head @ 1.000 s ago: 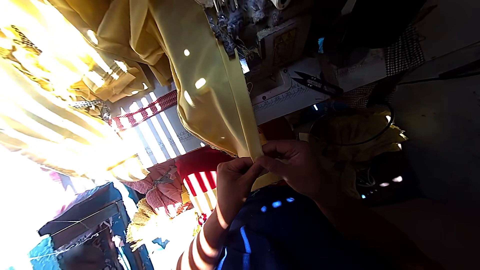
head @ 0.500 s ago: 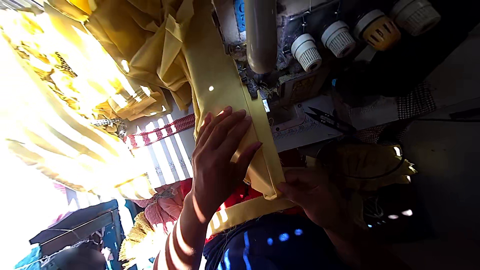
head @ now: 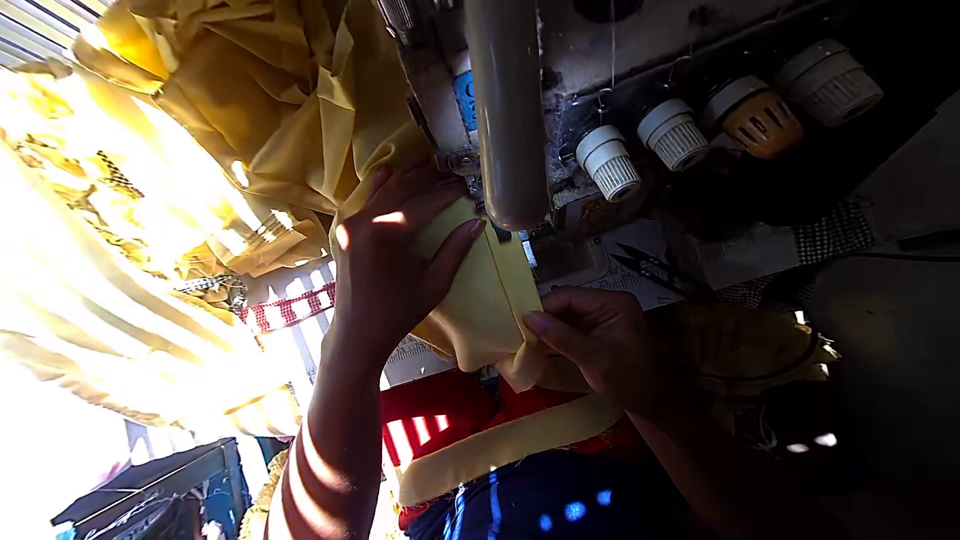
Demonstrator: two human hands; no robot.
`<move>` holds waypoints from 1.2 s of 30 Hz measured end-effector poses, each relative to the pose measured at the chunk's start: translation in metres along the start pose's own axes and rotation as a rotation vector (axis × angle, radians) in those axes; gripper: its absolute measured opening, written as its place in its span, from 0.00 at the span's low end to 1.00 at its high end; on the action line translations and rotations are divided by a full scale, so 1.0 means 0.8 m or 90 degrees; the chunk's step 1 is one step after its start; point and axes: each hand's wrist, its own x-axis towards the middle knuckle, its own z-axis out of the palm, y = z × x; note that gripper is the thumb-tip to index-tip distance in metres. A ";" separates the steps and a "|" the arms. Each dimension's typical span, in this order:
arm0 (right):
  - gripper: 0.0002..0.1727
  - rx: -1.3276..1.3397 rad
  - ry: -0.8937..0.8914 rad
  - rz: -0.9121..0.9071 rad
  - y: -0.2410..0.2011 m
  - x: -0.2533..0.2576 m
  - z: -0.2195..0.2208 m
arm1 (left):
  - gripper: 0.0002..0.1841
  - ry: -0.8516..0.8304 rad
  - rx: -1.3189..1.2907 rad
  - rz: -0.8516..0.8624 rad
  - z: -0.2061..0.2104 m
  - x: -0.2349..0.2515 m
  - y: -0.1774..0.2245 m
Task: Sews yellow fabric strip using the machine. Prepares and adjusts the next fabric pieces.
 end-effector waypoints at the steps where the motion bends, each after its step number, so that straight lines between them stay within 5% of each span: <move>1: 0.06 0.008 0.007 0.003 -0.001 0.004 0.002 | 0.14 0.016 -0.007 0.007 0.001 0.005 -0.005; 7: 0.05 -0.040 0.052 -0.024 0.009 0.023 0.010 | 0.12 0.065 -0.013 0.010 0.000 0.024 -0.015; 11: 0.06 -0.047 0.034 0.016 0.019 0.008 0.007 | 0.10 0.168 0.066 -0.110 -0.001 -0.046 0.060; 15: 0.12 -0.158 -0.016 0.047 0.035 -0.045 0.002 | 0.17 0.072 -0.053 -0.257 0.067 -0.136 0.105; 20: 0.14 -0.178 -0.004 0.065 0.045 -0.090 0.002 | 0.10 0.123 -0.040 -0.229 0.097 -0.172 0.105; 22: 0.13 -0.098 -0.006 0.085 0.043 -0.101 0.002 | 0.08 0.095 -0.209 -0.279 0.082 -0.171 0.112; 25: 0.11 -0.015 0.009 0.125 0.041 -0.120 0.005 | 0.07 0.002 -0.711 -0.485 0.065 -0.174 0.121; 27: 0.11 0.006 0.013 0.134 0.040 -0.130 0.007 | 0.06 -0.030 -0.829 -0.545 0.070 -0.183 0.123; 36: 0.10 0.006 0.022 0.170 0.028 -0.146 0.002 | 0.06 0.087 -0.399 -0.418 0.084 -0.234 0.151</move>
